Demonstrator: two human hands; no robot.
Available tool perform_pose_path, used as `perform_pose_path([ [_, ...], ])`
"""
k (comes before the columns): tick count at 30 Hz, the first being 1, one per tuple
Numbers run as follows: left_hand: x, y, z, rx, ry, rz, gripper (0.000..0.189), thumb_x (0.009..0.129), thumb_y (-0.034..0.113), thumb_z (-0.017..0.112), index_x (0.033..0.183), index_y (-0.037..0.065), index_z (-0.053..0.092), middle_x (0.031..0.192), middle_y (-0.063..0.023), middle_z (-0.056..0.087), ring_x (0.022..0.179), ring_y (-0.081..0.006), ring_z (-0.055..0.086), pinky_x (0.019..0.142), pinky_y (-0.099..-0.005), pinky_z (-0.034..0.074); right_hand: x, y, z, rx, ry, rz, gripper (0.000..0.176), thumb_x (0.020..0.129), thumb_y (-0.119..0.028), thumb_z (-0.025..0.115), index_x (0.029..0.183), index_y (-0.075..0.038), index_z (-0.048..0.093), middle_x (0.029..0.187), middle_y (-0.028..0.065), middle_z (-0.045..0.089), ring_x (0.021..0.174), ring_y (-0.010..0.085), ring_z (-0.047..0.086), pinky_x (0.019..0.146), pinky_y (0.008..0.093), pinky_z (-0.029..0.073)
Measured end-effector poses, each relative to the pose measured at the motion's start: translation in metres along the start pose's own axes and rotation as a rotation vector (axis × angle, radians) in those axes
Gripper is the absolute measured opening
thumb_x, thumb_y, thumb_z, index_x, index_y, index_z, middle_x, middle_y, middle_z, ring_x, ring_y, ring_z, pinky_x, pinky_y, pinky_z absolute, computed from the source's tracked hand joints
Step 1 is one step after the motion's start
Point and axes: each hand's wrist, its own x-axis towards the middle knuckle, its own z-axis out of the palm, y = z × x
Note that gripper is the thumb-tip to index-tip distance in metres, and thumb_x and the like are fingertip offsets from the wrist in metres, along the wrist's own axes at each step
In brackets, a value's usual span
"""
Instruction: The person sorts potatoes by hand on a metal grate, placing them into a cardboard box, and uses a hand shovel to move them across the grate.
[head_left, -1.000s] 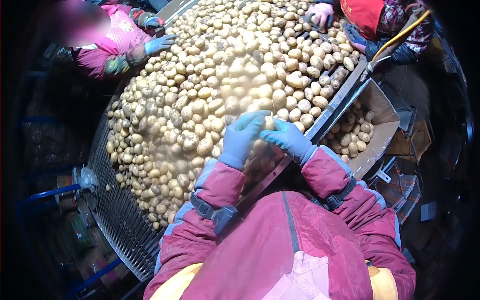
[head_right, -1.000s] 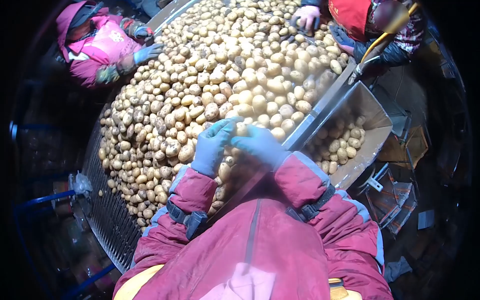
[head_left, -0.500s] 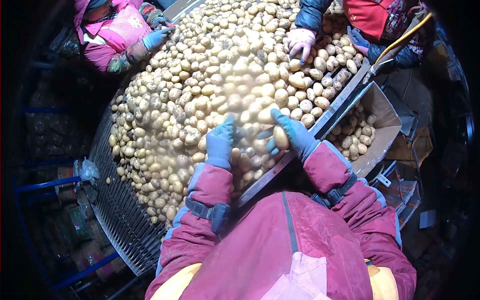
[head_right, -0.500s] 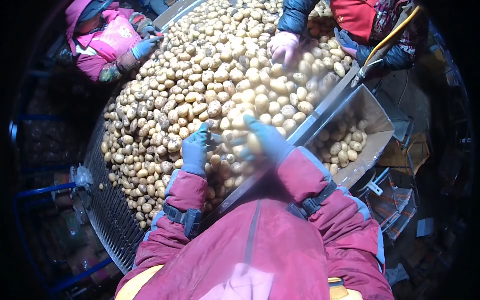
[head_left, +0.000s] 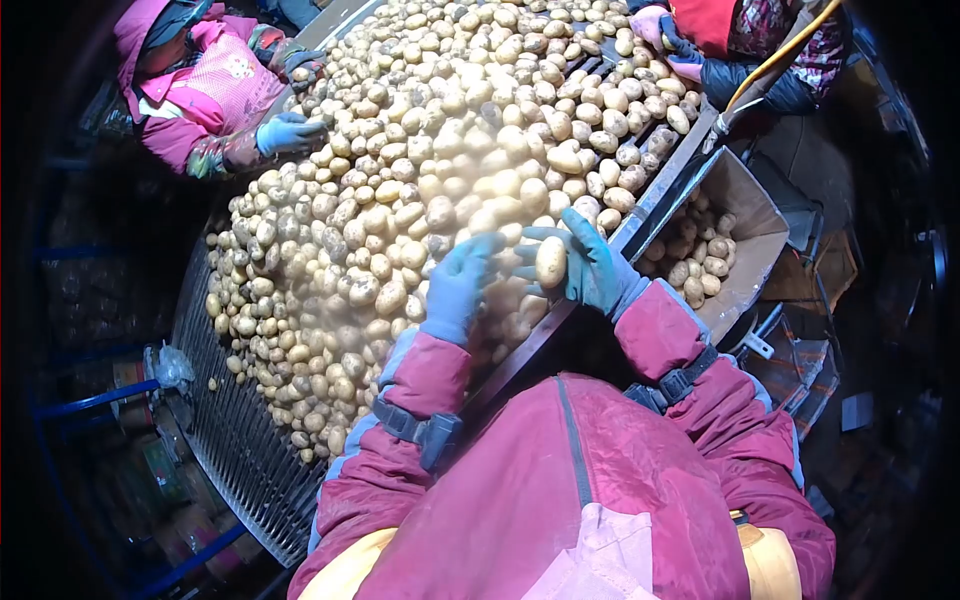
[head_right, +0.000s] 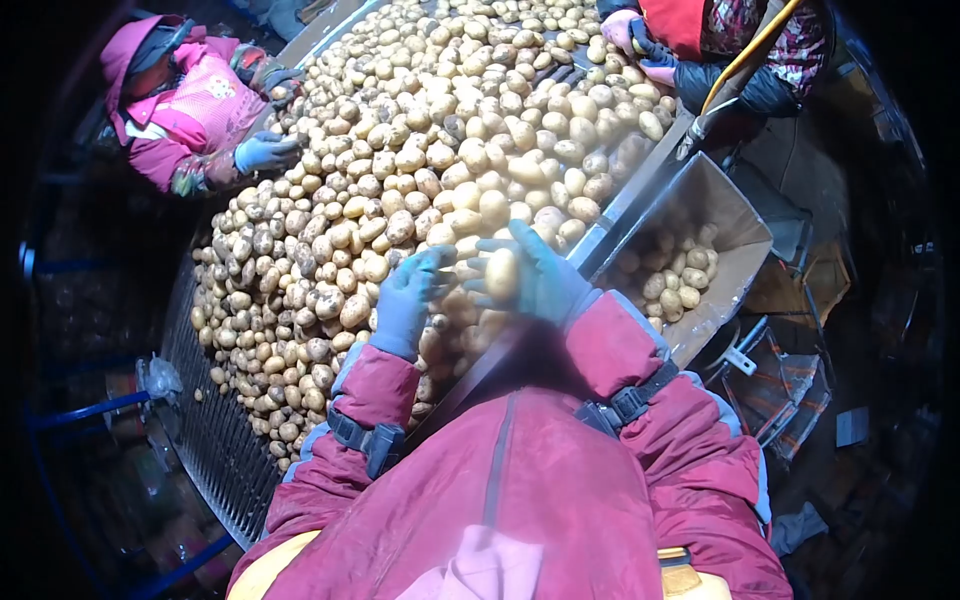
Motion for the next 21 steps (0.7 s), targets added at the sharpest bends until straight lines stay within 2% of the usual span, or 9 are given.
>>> perform_pose_path([
  [3,0.004,-0.018,0.012,0.250,-0.169,0.120,0.048,0.098,0.025,0.067,0.139,0.003,0.058,0.131,-0.0104,0.064,0.111,-0.0180,0.064,0.091,-0.0289,0.054,-0.002,0.007,-0.014,-0.012,-0.121,0.030,0.069,0.103,-0.057,0.046,0.149,-0.004,0.041,0.135,0.0164,0.059,0.115,0.0260,0.066,0.094,0.0426,0.057],
  [5,0.004,-0.024,0.016,0.729,-0.208,0.433,0.062,0.091,0.015,0.074,0.147,0.001,0.049,0.141,-0.0115,0.057,0.120,-0.0183,0.060,0.092,-0.0274,0.054,-0.001,0.017,-0.014,-0.111,-0.036,0.046,0.064,0.104,-0.051,0.049,0.151,-0.009,0.039,0.135,0.0142,0.060,0.111,0.0231,0.067,0.091,0.0401,0.057],
  [7,0.001,-0.020,0.011,0.669,-0.207,0.325,0.065,0.089,0.010,0.074,0.148,0.001,0.047,0.142,-0.0112,0.056,0.120,-0.0182,0.059,0.095,-0.0283,0.052,0.000,0.017,-0.017,-0.136,0.014,0.122,0.050,0.104,-0.038,0.057,0.146,-0.013,0.049,0.133,0.0095,0.062,0.103,0.0185,0.067,0.083,0.0344,0.058],
  [9,0.003,-0.022,0.006,0.363,-0.149,0.199,0.064,0.087,0.003,0.070,0.147,0.000,0.048,0.140,-0.0113,0.057,0.120,-0.0179,0.058,0.098,-0.0286,0.051,-0.002,0.000,-0.051,-0.858,0.027,-0.355,0.041,0.102,-0.031,0.060,0.137,-0.009,0.057,0.119,0.0074,0.066,0.096,0.0157,0.066,0.078,0.0331,0.057],
  [11,0.005,-0.006,-0.003,0.248,-0.021,0.200,0.066,0.085,0.013,0.075,0.146,0.005,0.052,0.138,-0.0174,0.059,0.126,-0.0250,0.057,0.108,-0.0348,0.044,-0.008,-0.024,-0.044,-0.977,0.274,-0.425,0.036,0.098,-0.021,0.063,0.130,-0.006,0.063,0.113,0.0075,0.069,0.093,0.0141,0.066,0.076,0.0312,0.056],
  [12,0.009,0.006,-0.011,0.273,0.019,0.267,0.065,0.085,0.010,0.074,0.146,0.005,0.052,0.138,-0.0181,0.059,0.125,-0.0253,0.057,0.108,-0.0346,0.044,-0.015,-0.043,-0.023,-0.728,0.503,-0.256,0.036,0.095,-0.016,0.066,0.128,-0.004,0.065,0.114,0.0087,0.069,0.095,0.0139,0.066,0.076,0.0299,0.056],
  [14,0.026,0.009,-0.038,0.477,0.135,0.354,0.067,0.085,0.012,0.074,0.147,0.004,0.050,0.141,-0.0192,0.055,0.127,-0.0280,0.055,0.108,-0.0366,0.044,-0.010,-0.063,-0.024,-0.927,0.535,-0.440,0.043,0.090,-0.013,0.069,0.130,0.000,0.062,0.117,0.0112,0.068,0.100,0.0165,0.067,0.080,0.0293,0.056],
  [18,0.038,0.022,-0.058,0.944,0.371,0.633,0.070,0.082,0.014,0.077,0.146,0.005,0.051,0.143,-0.0193,0.053,0.135,-0.0330,0.047,0.117,-0.0411,0.033,0.027,-0.056,-0.053,-1.828,0.600,-0.499,0.054,0.085,-0.037,0.072,0.132,-0.013,0.063,0.118,0.0159,0.070,0.101,0.0269,0.070,0.087,0.0385,0.055],
  [21,0.036,0.008,-0.044,0.721,0.288,0.688,0.067,0.082,0.015,0.078,0.144,0.005,0.053,0.143,-0.0188,0.053,0.135,-0.0327,0.048,0.116,-0.0409,0.035,0.043,-0.056,-0.043,-1.855,0.643,-0.338,0.054,0.080,-0.040,0.072,0.129,-0.018,0.066,0.114,0.0179,0.069,0.104,0.0333,0.069,0.092,0.0428,0.053],
])
